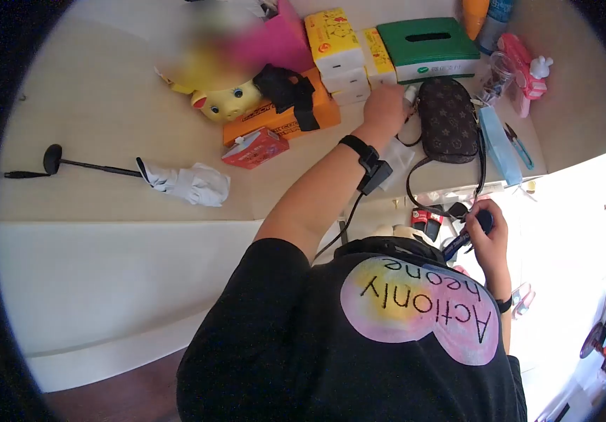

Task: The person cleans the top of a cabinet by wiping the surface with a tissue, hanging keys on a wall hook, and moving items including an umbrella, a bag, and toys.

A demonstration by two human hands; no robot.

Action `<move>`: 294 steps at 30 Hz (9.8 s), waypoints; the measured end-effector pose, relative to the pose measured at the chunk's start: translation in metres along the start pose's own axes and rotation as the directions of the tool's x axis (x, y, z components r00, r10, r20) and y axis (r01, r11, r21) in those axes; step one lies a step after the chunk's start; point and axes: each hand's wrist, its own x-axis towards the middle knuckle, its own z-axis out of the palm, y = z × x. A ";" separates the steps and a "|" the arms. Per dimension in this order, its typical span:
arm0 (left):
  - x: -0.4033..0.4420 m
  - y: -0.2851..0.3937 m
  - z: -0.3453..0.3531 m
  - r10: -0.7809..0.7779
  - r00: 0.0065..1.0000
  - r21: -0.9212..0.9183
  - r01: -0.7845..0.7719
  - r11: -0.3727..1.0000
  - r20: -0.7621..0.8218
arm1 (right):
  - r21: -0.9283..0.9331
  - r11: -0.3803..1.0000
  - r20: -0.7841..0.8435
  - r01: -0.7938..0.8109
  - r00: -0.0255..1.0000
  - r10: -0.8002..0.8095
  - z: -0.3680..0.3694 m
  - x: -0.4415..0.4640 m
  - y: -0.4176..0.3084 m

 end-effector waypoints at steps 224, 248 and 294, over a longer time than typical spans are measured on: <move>-0.420 0.040 -0.352 0.367 0.187 0.301 0.911 0.282 -0.911 | -0.275 -0.007 0.418 0.961 0.113 -0.902 0.367 0.176 -0.547; -0.383 0.014 -0.340 0.496 0.049 0.402 0.657 0.638 -0.867 | -0.557 0.237 0.671 0.796 0.599 -0.436 0.080 0.184 -0.155; -0.240 0.010 -0.232 -0.265 0.914 -0.423 0.119 0.898 -0.306 | -0.548 0.563 0.214 0.619 0.754 -0.621 0.009 0.097 -0.135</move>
